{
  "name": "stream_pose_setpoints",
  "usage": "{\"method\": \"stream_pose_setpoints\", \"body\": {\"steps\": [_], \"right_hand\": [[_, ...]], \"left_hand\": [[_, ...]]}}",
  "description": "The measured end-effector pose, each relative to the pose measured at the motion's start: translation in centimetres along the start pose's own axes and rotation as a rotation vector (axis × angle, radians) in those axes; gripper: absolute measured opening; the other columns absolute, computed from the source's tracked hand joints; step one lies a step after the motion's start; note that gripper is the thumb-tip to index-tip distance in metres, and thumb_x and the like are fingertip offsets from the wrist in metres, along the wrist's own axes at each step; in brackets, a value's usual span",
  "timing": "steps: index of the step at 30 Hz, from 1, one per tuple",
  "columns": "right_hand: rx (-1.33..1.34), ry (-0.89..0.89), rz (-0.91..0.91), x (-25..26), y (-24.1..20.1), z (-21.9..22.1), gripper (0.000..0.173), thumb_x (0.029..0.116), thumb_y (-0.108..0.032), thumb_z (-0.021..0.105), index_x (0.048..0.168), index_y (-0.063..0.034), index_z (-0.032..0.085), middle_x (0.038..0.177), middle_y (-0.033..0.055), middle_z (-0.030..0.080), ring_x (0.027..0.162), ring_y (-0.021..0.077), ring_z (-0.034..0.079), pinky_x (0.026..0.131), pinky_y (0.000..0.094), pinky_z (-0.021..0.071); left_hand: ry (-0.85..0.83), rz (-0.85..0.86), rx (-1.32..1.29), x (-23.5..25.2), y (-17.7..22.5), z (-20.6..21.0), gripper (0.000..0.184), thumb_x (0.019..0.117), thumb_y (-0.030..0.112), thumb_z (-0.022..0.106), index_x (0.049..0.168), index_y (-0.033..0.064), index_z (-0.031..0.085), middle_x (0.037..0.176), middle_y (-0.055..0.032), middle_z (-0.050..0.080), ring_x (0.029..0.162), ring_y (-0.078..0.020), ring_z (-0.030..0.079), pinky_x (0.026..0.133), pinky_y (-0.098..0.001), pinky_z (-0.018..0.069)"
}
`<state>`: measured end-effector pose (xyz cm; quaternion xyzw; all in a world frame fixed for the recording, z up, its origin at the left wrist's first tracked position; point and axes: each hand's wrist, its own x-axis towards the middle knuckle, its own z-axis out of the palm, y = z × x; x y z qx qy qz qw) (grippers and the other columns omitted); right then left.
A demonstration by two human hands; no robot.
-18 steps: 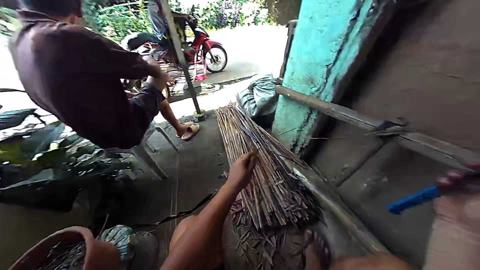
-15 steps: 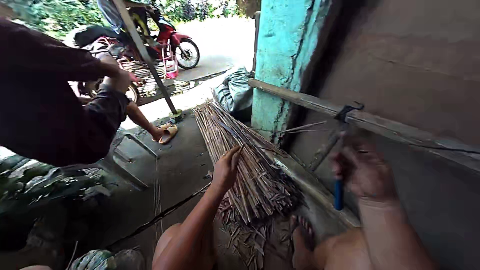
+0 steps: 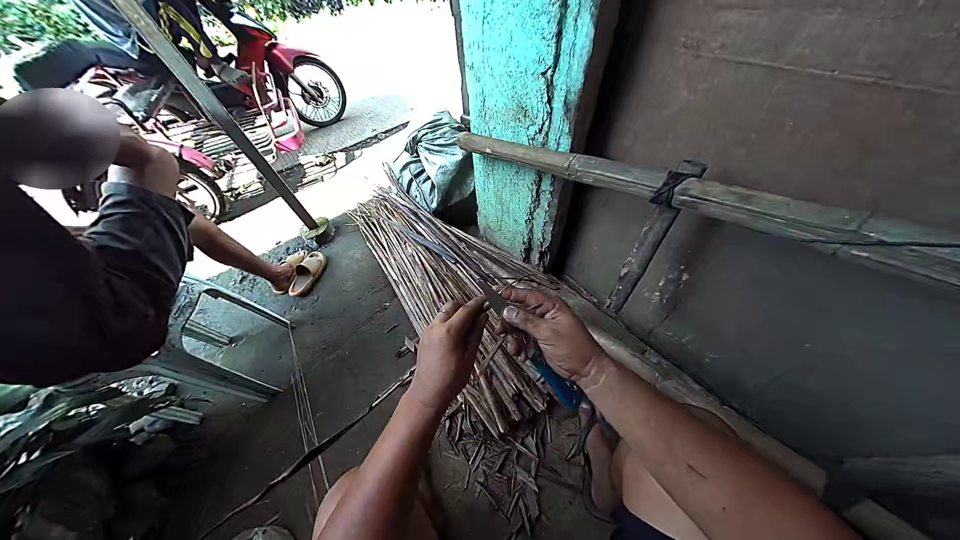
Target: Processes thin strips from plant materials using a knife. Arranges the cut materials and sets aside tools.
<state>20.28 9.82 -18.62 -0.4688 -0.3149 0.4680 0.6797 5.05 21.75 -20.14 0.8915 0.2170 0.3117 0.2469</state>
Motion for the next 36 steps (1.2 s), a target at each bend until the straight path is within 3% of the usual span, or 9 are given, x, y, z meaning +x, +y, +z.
{"method": "stream_pose_setpoints", "body": {"steps": [5, 7, 12, 22, 26, 29, 32, 34, 36], "right_hand": [[0.154, 0.069, -0.097, 0.9, 0.0, -0.3, 0.031, 0.1057, -0.004, 0.047, 0.135, 0.0022, 0.058, 0.088, 0.0137, 0.072, 0.056, 0.0138, 0.064, 0.051, 0.0264, 0.0558], [0.208, 0.065, -0.117, 1.2, -0.5, -0.7, 0.035, 0.1062, -0.004, 0.046, 0.139, 0.0010, 0.057, 0.088, 0.0144, 0.072, 0.055, 0.0132, 0.064, 0.051, 0.0256, 0.0557], [0.189, 0.123, -0.224, 1.9, -1.9, -2.4, 0.028, 0.1064, -0.005, 0.046, 0.128, 0.0021, 0.062, 0.087, 0.0139, 0.073, 0.055, 0.0126, 0.064, 0.050, 0.0250, 0.0555], [0.165, 0.365, -0.343, 0.3, -5.5, -8.3, 0.033, 0.1085, -0.009, 0.043, 0.136, -0.0074, 0.061, 0.084, 0.0110, 0.070, 0.053, 0.0113, 0.061, 0.049, 0.0234, 0.0544], [0.106, 0.415, -0.348, -0.9, -5.8, -9.2, 0.035, 0.1082, -0.007, 0.044, 0.140, -0.0054, 0.059, 0.086, 0.0122, 0.071, 0.053, 0.0119, 0.062, 0.049, 0.0240, 0.0545], [0.041, 0.617, -0.356, -1.1, -5.7, -10.3, 0.033, 0.1078, -0.008, 0.048, 0.138, -0.0037, 0.061, 0.084, 0.0105, 0.071, 0.054, 0.0129, 0.062, 0.048, 0.0249, 0.0544], [0.088, 0.852, -0.326, -1.4, -6.5, -12.5, 0.037, 0.1088, -0.012, 0.049, 0.146, -0.0075, 0.053, 0.087, 0.0097, 0.068, 0.056, 0.0141, 0.062, 0.048, 0.0253, 0.0535], [0.120, 0.813, -0.297, -1.8, -6.5, -12.5, 0.041, 0.1100, -0.013, 0.045, 0.151, -0.0114, 0.045, 0.089, 0.0100, 0.068, 0.056, 0.0143, 0.063, 0.048, 0.0250, 0.0533], [0.086, 0.625, -0.271, -2.3, -6.0, -10.9, 0.039, 0.1110, -0.013, 0.040, 0.150, -0.0088, 0.043, 0.087, 0.0089, 0.068, 0.055, 0.0121, 0.062, 0.049, 0.0241, 0.0542]], "left_hand": [[-0.017, -0.011, 0.034, 0.4, 0.0, -0.7, 0.030, 0.1049, 0.029, 0.055, 0.124, 0.0187, 0.075, 0.090, -0.0039, 0.066, 0.077, -0.0116, 0.062, 0.069, -0.0289, 0.0532], [-0.014, 0.016, 0.039, 0.5, 0.0, -0.7, 0.030, 0.1047, 0.029, 0.055, 0.124, 0.0182, 0.075, 0.090, -0.0040, 0.066, 0.076, -0.0113, 0.063, 0.069, -0.0285, 0.0538], [0.010, 0.044, 0.037, 0.3, -0.1, -0.7, 0.029, 0.1040, 0.028, 0.057, 0.123, 0.0183, 0.076, 0.088, -0.0022, 0.066, 0.075, -0.0090, 0.062, 0.068, -0.0258, 0.0533], [-0.016, 0.086, 0.072, 0.0, -1.6, -1.7, 0.031, 0.1039, 0.029, 0.055, 0.124, 0.0176, 0.075, 0.087, -0.0013, 0.064, 0.075, -0.0074, 0.060, 0.068, -0.0244, 0.0524], [-0.049, 0.134, 0.066, -0.3, -1.5, -1.5, 0.030, 0.1044, 0.028, 0.055, 0.123, 0.0190, 0.076, 0.088, -0.0028, 0.065, 0.075, -0.0093, 0.061, 0.068, -0.0260, 0.0529], [-0.076, 0.151, 0.056, -0.3, -1.3, -1.5, 0.029, 0.1043, 0.030, 0.056, 0.123, 0.0192, 0.076, 0.091, -0.0030, 0.065, 0.076, -0.0087, 0.062, 0.069, -0.0261, 0.0534], [-0.068, 0.115, 0.002, -0.3, -1.3, -1.8, 0.033, 0.1003, 0.029, 0.063, 0.128, 0.0143, 0.073, 0.097, -0.0055, 0.065, 0.080, -0.0080, 0.061, 0.072, -0.0238, 0.0527], [-0.043, 0.083, -0.007, -0.2, -1.3, -1.9, 0.033, 0.1020, 0.027, 0.060, 0.128, 0.0124, 0.072, 0.095, -0.0057, 0.065, 0.080, -0.0079, 0.061, 0.073, -0.0227, 0.0523], [-0.052, 0.048, -0.013, 0.0, -1.1, -2.0, 0.034, 0.1053, 0.026, 0.053, 0.130, 0.0108, 0.071, 0.093, -0.0061, 0.066, 0.078, -0.0094, 0.061, 0.074, -0.0246, 0.0519]]}}
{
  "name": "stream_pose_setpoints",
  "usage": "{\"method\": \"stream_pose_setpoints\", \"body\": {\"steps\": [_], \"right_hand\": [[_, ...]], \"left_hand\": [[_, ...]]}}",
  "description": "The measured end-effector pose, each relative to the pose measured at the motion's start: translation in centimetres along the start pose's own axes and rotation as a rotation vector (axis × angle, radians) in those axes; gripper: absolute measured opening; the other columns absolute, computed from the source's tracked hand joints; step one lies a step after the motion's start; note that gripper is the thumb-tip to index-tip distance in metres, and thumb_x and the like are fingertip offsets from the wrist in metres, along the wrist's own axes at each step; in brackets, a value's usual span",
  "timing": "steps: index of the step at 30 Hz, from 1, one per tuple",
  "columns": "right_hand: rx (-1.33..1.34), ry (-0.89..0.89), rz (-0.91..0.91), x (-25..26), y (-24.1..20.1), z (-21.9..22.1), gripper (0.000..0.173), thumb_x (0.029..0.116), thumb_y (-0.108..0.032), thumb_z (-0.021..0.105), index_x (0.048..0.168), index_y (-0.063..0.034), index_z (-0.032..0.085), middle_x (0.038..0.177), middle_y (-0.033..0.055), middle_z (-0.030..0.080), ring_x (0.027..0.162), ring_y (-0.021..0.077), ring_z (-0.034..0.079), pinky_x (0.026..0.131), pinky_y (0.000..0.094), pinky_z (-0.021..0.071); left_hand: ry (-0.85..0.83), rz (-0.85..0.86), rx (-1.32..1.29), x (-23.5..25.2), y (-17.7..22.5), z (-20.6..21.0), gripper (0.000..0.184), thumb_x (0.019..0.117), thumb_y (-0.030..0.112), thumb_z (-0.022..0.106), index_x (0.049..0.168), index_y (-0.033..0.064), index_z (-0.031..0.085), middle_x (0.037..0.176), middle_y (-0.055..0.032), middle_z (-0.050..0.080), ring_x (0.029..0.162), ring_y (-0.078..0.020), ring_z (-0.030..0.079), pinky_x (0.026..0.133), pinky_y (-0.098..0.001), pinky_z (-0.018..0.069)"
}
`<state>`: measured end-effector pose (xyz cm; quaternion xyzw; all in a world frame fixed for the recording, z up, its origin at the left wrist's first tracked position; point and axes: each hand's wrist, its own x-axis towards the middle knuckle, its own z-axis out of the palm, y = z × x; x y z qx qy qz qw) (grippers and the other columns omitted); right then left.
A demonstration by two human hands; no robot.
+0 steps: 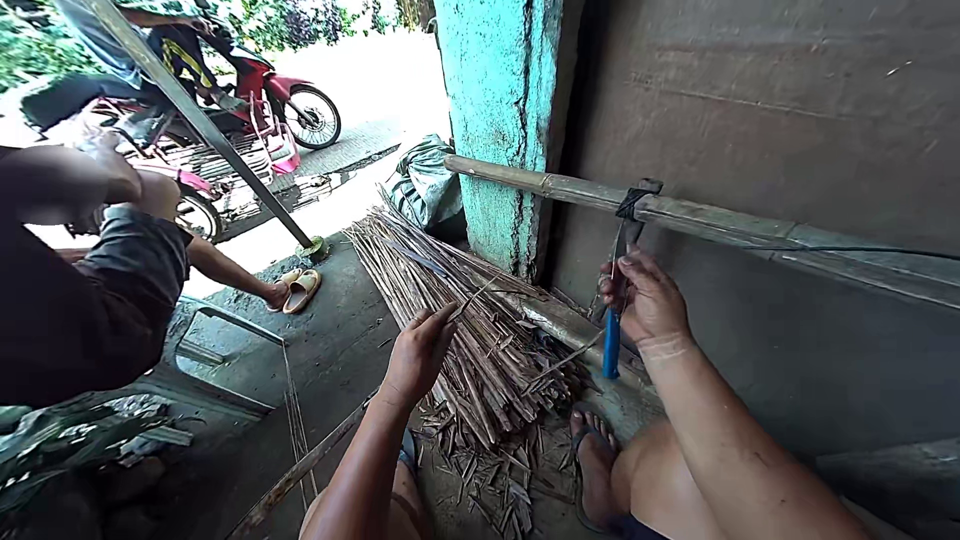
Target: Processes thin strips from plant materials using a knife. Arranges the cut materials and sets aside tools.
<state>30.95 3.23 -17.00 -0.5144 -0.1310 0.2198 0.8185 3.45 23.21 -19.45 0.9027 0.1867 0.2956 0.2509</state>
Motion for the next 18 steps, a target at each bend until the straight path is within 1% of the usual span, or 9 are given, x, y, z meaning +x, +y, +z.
{"method": "stream_pose_setpoints", "body": {"steps": [2, 3, 5, 6, 8, 11, 13, 16, 18], "right_hand": [[-0.042, -0.285, -0.032, -2.0, 0.9, 1.2, 0.042, 0.1077, -0.009, 0.039, 0.149, -0.0072, 0.045, 0.083, 0.0071, 0.071, 0.054, 0.0108, 0.063, 0.050, 0.0244, 0.0562], [-0.071, -0.433, -0.034, -2.9, 1.4, 1.7, 0.044, 0.1054, -0.009, 0.042, 0.149, -0.0082, 0.046, 0.084, 0.0062, 0.073, 0.054, 0.0104, 0.065, 0.051, 0.0249, 0.0569], [-0.158, -0.659, 0.020, -4.2, 2.0, 3.1, 0.046, 0.1042, -0.010, 0.050, 0.150, -0.0056, 0.047, 0.087, 0.0077, 0.073, 0.058, 0.0123, 0.066, 0.053, 0.0274, 0.0579], [-0.201, -0.721, 0.069, -4.7, 2.4, 3.9, 0.047, 0.1042, -0.010, 0.053, 0.151, -0.0033, 0.046, 0.089, 0.0090, 0.073, 0.059, 0.0136, 0.066, 0.053, 0.0281, 0.0582], [-0.260, -0.744, 0.149, -5.2, 3.3, 5.3, 0.046, 0.1046, -0.009, 0.054, 0.149, -0.0013, 0.048, 0.089, 0.0098, 0.073, 0.059, 0.0141, 0.067, 0.053, 0.0282, 0.0583], [-0.287, -0.737, 0.181, -4.9, 4.4, 6.6, 0.036, 0.1051, -0.010, 0.054, 0.140, 0.0002, 0.056, 0.088, 0.0090, 0.074, 0.059, 0.0128, 0.066, 0.053, 0.0261, 0.0575], [-0.270, -0.721, 0.172, -4.7, 4.8, 7.0, 0.033, 0.1052, -0.010, 0.055, 0.136, 0.0003, 0.059, 0.088, 0.0093, 0.074, 0.058, 0.0121, 0.066, 0.052, 0.0250, 0.0570], [-0.224, -0.687, 0.135, -4.3, 5.1, 7.2, 0.034, 0.1052, -0.009, 0.054, 0.138, -0.0014, 0.060, 0.089, 0.0103, 0.074, 0.059, 0.0125, 0.067, 0.052, 0.0253, 0.0573], [-0.200, -0.671, 0.107, -3.9, 5.2, 7.1, 0.032, 0.1054, -0.009, 0.054, 0.136, -0.0013, 0.062, 0.088, 0.0108, 0.074, 0.059, 0.0126, 0.066, 0.053, 0.0252, 0.0571]], "left_hand": [[-0.040, -0.025, -0.048, 0.1, 0.3, 0.2, 0.037, 0.1074, 0.024, 0.048, 0.135, 0.0091, 0.067, 0.095, -0.0068, 0.070, 0.079, -0.0105, 0.063, 0.077, -0.0271, 0.0531], [-0.066, -0.031, -0.082, 0.2, 0.5, 0.3, 0.038, 0.1083, 0.024, 0.047, 0.139, 0.0096, 0.064, 0.097, -0.0065, 0.072, 0.080, -0.0102, 0.065, 0.080, -0.0282, 0.0545], [-0.095, -0.032, -0.173, 0.4, 0.7, 0.8, 0.038, 0.1090, 0.022, 0.045, 0.141, 0.0102, 0.062, 0.091, -0.0031, 0.070, 0.074, -0.0076, 0.063, 0.074, -0.0263, 0.0550], [-0.115, -0.032, -0.215, 0.5, 0.8, 1.0, 0.038, 0.1091, 0.021, 0.045, 0.141, 0.0099, 0.062, 0.089, -0.0020, 0.069, 0.071, -0.0064, 0.062, 0.071, -0.0252, 0.0549], [-0.168, -0.031, -0.258, 0.7, 1.1, 1.1, 0.037, 0.1094, 0.022, 0.045, 0.139, 0.0087, 0.063, 0.087, -0.0007, 0.069, 0.071, -0.0050, 0.062, 0.070, -0.0237, 0.0546], [-0.224, -0.048, -0.309, 0.8, 1.3, 1.0, 0.036, 0.1093, 0.021, 0.044, 0.135, 0.0056, 0.064, 0.081, 0.0019, 0.067, 0.067, -0.0030, 0.060, 0.067, -0.0217, 0.0534], [-0.236, -0.061, -0.333, 1.0, 1.1, 0.8, 0.035, 0.1093, 0.021, 0.045, 0.134, 0.0051, 0.065, 0.079, 0.0026, 0.066, 0.067, -0.0028, 0.061, 0.067, -0.0212, 0.0538], [-0.258, -0.075, -0.318, 1.3, 0.7, 0.4, 0.036, 0.1093, 0.021, 0.044, 0.134, 0.0069, 0.065, 0.079, 0.0030, 0.066, 0.067, -0.0026, 0.061, 0.068, -0.0212, 0.0537], [-0.260, -0.077, -0.307, 1.4, 0.5, 0.4, 0.036, 0.1094, 0.022, 0.045, 0.135, 0.0084, 0.065, 0.079, 0.0029, 0.066, 0.067, -0.0026, 0.060, 0.068, -0.0212, 0.0532]]}}
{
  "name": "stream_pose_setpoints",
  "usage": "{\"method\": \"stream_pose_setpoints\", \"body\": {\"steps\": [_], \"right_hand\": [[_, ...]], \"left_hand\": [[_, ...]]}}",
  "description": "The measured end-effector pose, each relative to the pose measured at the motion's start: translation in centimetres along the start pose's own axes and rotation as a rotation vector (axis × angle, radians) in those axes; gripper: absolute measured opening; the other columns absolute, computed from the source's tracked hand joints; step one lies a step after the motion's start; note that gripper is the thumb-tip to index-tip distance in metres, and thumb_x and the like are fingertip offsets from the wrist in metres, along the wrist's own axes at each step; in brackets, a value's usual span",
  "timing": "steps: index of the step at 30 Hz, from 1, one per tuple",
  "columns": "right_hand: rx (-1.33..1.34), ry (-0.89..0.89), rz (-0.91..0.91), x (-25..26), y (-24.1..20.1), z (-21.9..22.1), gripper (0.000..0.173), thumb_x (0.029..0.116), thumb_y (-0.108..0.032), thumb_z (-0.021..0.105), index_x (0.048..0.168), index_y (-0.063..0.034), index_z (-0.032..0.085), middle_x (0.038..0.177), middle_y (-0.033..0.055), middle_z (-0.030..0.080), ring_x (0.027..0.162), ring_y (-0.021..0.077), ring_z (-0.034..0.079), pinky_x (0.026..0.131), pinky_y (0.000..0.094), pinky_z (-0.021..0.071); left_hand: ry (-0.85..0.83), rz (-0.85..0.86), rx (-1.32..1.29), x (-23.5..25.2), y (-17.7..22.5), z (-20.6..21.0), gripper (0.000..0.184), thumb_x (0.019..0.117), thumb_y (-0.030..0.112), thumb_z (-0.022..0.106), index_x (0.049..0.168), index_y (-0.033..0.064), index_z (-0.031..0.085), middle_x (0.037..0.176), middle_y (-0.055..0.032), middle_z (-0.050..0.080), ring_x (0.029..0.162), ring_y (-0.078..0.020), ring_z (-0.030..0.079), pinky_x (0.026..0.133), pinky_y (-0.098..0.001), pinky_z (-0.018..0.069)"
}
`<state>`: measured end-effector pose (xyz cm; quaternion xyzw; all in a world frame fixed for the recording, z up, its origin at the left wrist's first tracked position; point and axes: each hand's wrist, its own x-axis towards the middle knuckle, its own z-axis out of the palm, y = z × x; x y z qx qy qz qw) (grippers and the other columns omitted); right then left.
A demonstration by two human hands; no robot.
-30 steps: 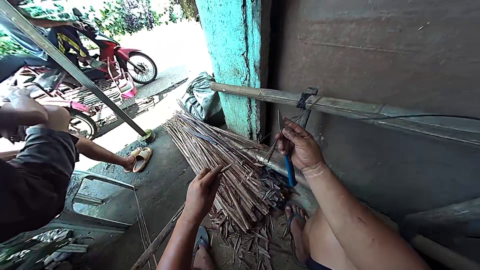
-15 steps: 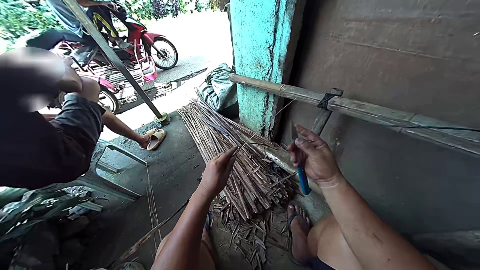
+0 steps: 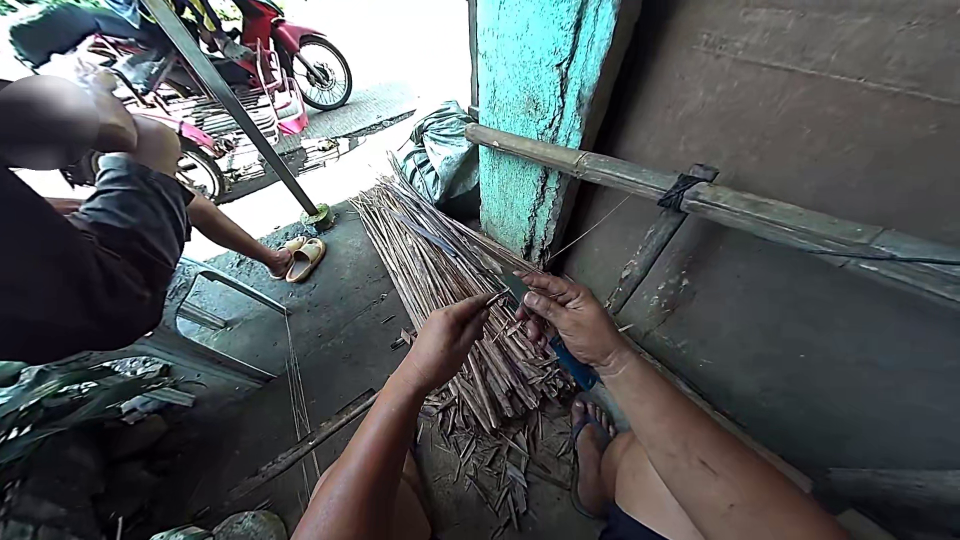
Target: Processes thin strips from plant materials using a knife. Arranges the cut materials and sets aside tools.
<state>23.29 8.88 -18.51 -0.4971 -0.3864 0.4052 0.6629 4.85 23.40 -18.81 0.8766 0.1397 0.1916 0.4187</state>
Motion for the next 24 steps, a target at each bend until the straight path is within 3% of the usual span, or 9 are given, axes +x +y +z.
{"method": "stream_pose_setpoints", "body": {"steps": [11, 15, 19, 21, 24], "right_hand": [[0.083, 0.194, -0.133, 0.8, -1.7, -2.6, 0.034, 0.1067, -0.008, 0.049, 0.138, -0.0022, 0.060, 0.087, 0.0124, 0.073, 0.056, 0.0122, 0.064, 0.052, 0.0252, 0.0564], [0.116, 0.402, -0.199, 0.4, -3.2, -5.2, 0.035, 0.1071, -0.009, 0.046, 0.140, -0.0073, 0.059, 0.085, 0.0080, 0.071, 0.055, 0.0114, 0.063, 0.050, 0.0248, 0.0558], [0.184, 0.631, -0.288, 0.1, -4.4, -8.2, 0.038, 0.1104, -0.011, 0.039, 0.148, -0.0104, 0.047, 0.089, 0.0055, 0.070, 0.055, 0.0101, 0.062, 0.048, 0.0225, 0.0545], [0.151, 0.576, -0.277, -0.3, -4.4, -7.6, 0.042, 0.1105, -0.011, 0.035, 0.152, -0.0140, 0.040, 0.088, 0.0043, 0.069, 0.054, 0.0095, 0.062, 0.048, 0.0225, 0.0547], [0.014, 0.254, -0.127, -0.9, -3.0, -3.3, 0.050, 0.1055, -0.011, 0.039, 0.155, -0.0107, 0.035, 0.085, 0.0040, 0.070, 0.055, 0.0100, 0.062, 0.051, 0.0257, 0.0556]], "left_hand": [[0.032, 0.010, 0.058, -0.2, -0.4, 0.4, 0.035, 0.1090, 0.023, 0.047, 0.136, 0.0117, 0.066, 0.082, 0.0025, 0.067, 0.068, -0.0023, 0.060, 0.069, -0.0210, 0.0530], [0.046, -0.003, 0.084, -0.4, -0.8, 0.7, 0.036, 0.1089, 0.024, 0.047, 0.137, 0.0134, 0.066, 0.085, 0.0007, 0.069, 0.070, -0.0041, 0.060, 0.072, -0.0232, 0.0530], [0.114, -0.021, 0.083, -0.5, -1.0, 0.6, 0.037, 0.1085, 0.024, 0.045, 0.136, 0.0091, 0.066, 0.094, -0.0025, 0.071, 0.077, -0.0055, 0.063, 0.077, -0.0238, 0.0538], [0.153, -0.024, 0.084, -0.4, -1.1, 0.7, 0.038, 0.1083, 0.025, 0.046, 0.135, 0.0080, 0.066, 0.096, -0.0038, 0.072, 0.080, -0.0067, 0.065, 0.080, -0.0254, 0.0544], [0.177, -0.010, 0.096, -0.1, -0.7, 0.9, 0.038, 0.1076, 0.027, 0.047, 0.132, 0.0075, 0.068, 0.098, -0.0051, 0.072, 0.086, -0.0077, 0.065, 0.084, -0.0262, 0.0530]]}}
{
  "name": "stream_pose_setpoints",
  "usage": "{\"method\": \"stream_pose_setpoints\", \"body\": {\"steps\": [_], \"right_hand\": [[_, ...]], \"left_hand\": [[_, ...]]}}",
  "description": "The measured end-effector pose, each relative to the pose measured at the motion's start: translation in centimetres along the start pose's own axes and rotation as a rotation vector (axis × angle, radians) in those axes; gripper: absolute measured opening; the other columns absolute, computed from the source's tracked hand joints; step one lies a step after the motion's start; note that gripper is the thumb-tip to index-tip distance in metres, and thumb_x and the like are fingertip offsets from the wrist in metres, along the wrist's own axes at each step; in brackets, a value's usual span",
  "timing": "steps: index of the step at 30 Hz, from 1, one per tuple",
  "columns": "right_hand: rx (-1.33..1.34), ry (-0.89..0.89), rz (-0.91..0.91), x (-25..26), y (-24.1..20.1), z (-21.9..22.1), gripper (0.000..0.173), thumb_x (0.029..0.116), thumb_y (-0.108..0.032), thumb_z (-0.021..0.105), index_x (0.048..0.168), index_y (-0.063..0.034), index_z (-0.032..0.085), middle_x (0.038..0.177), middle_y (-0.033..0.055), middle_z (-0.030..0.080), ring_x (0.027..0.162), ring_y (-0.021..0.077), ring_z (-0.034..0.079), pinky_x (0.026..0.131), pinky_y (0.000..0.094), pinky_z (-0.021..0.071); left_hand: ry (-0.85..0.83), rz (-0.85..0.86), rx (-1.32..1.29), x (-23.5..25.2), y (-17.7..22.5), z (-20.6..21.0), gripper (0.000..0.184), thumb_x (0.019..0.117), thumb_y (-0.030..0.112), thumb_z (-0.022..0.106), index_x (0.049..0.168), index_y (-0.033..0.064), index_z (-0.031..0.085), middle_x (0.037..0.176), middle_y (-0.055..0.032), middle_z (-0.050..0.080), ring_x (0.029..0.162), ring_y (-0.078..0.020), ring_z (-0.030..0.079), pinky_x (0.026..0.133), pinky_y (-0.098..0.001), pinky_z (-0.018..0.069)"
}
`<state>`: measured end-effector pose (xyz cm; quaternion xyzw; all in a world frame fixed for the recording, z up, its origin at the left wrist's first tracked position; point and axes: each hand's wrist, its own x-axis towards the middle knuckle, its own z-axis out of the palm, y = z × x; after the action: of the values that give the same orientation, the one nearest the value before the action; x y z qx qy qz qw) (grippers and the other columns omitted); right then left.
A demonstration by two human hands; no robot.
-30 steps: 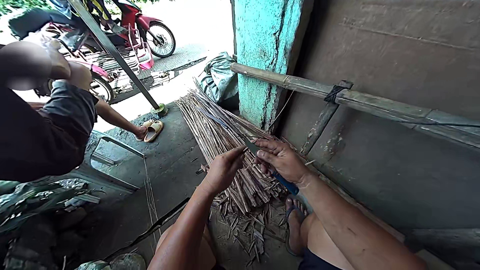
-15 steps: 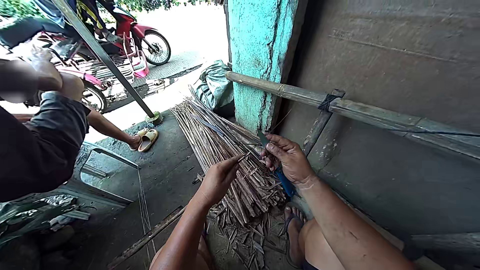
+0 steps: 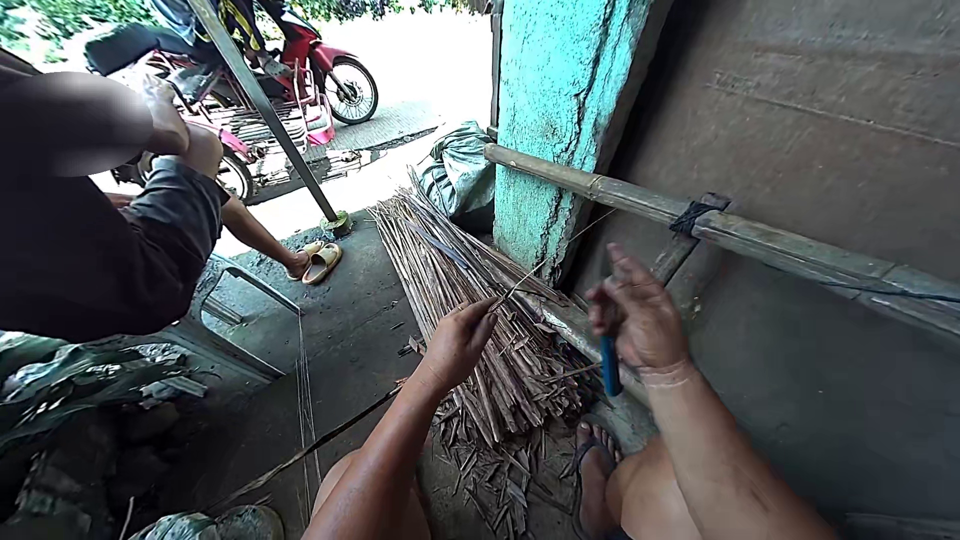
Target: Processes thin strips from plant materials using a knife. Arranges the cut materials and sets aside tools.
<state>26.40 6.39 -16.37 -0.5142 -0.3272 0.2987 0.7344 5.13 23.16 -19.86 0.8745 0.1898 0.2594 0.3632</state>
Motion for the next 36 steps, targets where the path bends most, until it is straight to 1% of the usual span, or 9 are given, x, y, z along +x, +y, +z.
{"method": "stream_pose_setpoints", "body": {"steps": [3, 7, 9, 13, 17, 20, 23, 29, 36], "right_hand": [[-0.009, -0.282, 0.164, -0.9, 2.3, 4.2, 0.048, 0.1042, -0.009, 0.050, 0.151, -0.0002, 0.043, 0.087, 0.0093, 0.071, 0.059, 0.0147, 0.065, 0.053, 0.0293, 0.0575], [0.135, -0.275, 0.120, 0.3, 3.3, 5.5, 0.032, 0.1055, -0.007, 0.049, 0.135, -0.0008, 0.060, 0.084, 0.0100, 0.072, 0.055, 0.0112, 0.064, 0.051, 0.0244, 0.0554], [0.177, -0.252, 0.094, 1.1, 3.4, 5.2, 0.030, 0.1059, -0.008, 0.048, 0.131, -0.0028, 0.062, 0.082, 0.0102, 0.072, 0.054, 0.0108, 0.063, 0.051, 0.0243, 0.0551], [0.212, -0.255, 0.078, 2.2, 3.2, 4.6, 0.031, 0.1060, -0.010, 0.047, 0.132, -0.0079, 0.063, 0.082, 0.0105, 0.072, 0.053, 0.0107, 0.062, 0.051, 0.0240, 0.0550], [0.073, -0.398, 0.188, 1.4, 4.4, 6.6, 0.014, 0.1058, -0.014, 0.053, 0.112, -0.0045, 0.060, 0.077, 0.0059, 0.070, 0.055, 0.0121, 0.065, 0.050, 0.0257, 0.0565], [-0.020, -0.532, 0.241, 0.7, 5.3, 8.2, 0.015, 0.1036, -0.016, 0.061, 0.108, -0.0026, 0.064, 0.075, 0.0030, 0.071, 0.053, 0.0103, 0.065, 0.048, 0.0240, 0.0560], [-0.052, -0.582, 0.187, 0.8, 5.4, 8.1, 0.013, 0.1015, -0.016, 0.066, 0.104, -0.0040, 0.067, 0.075, 0.0015, 0.073, 0.054, 0.0081, 0.065, 0.048, 0.0217, 0.0555], [-0.191, -0.478, -0.089, 0.7, 4.9, 6.7, 0.013, 0.0987, -0.014, 0.069, 0.105, -0.0025, 0.069, 0.081, -0.0005, 0.073, 0.061, 0.0071, 0.067, 0.054, 0.0230, 0.0585], [-0.102, -0.108, -0.244, 1.9, 3.8, 4.5, 0.010, 0.1049, -0.015, 0.058, 0.104, -0.0072, 0.065, 0.076, 0.0034, 0.071, 0.056, 0.0118, 0.066, 0.052, 0.0275, 0.0589]], "left_hand": [[-0.026, 0.025, -0.008, 0.3, 0.8, 0.2, 0.038, 0.1070, 0.028, 0.048, 0.129, 0.0057, 0.069, 0.098, -0.0053, 0.070, 0.086, -0.0077, 0.063, 0.083, -0.0245, 0.0521], [-0.074, 0.031, -0.071, 0.1, 0.7, -0.2, 0.040, 0.1076, 0.028, 0.047, 0.135, 0.0047, 0.065, 0.104, -0.0068, 0.070, 0.090, -0.0082, 0.064, 0.085, -0.0251, 0.0524], [-0.129, -0.024, -0.167, -0.3, 0.4, -1.2, 0.041, 0.1088, 0.030, 0.045, 0.134, 0.0047, 0.064, 0.103, -0.0031, 0.069, 0.083, -0.0045, 0.061, 0.078, -0.0225, 0.0520], [-0.201, -0.161, -0.365, -0.4, -0.5, -3.4, 0.034, 0.1099, 0.024, 0.040, 0.113, 0.0043, 0.068, 0.083, 0.0039, 0.066, 0.064, -0.0018, 0.058, 0.061, -0.0197, 0.0502], [-0.238, -0.224, -0.551, -0.2, -1.3, -4.3, 0.028, 0.1086, 0.022, 0.048, 0.105, 0.0043, 0.068, 0.077, 0.0022, 0.064, 0.061, -0.0048, 0.056, 0.058, -0.0214, 0.0483], [-0.314, -0.219, -0.669, -0.1, -1.5, -4.7, 0.029, 0.1075, 0.019, 0.047, 0.093, 0.0050, 0.068, 0.070, 0.0032, 0.060, 0.057, -0.0032, 0.052, 0.054, -0.0198, 0.0441], [-0.420, -0.238, -0.727, -0.1, -1.5, -5.4, 0.028, 0.1068, 0.018, 0.047, 0.091, 0.0075, 0.067, 0.067, 0.0050, 0.056, 0.053, -0.0013, 0.048, 0.050, -0.0176, 0.0394], [-0.533, -0.280, -0.820, -0.2, -1.3, -6.1, 0.027, 0.1086, 0.019, 0.046, 0.097, 0.0076, 0.067, 0.067, 0.0067, 0.054, 0.050, 0.0010, 0.043, 0.046, -0.0150, 0.0358], [-0.391, -0.271, -0.706, -0.3, -1.2, -5.8, 0.027, 0.1081, 0.021, 0.050, 0.096, 0.0067, 0.070, 0.067, 0.0062, 0.056, 0.050, 0.0004, 0.044, 0.046, -0.0156, 0.0362]]}}
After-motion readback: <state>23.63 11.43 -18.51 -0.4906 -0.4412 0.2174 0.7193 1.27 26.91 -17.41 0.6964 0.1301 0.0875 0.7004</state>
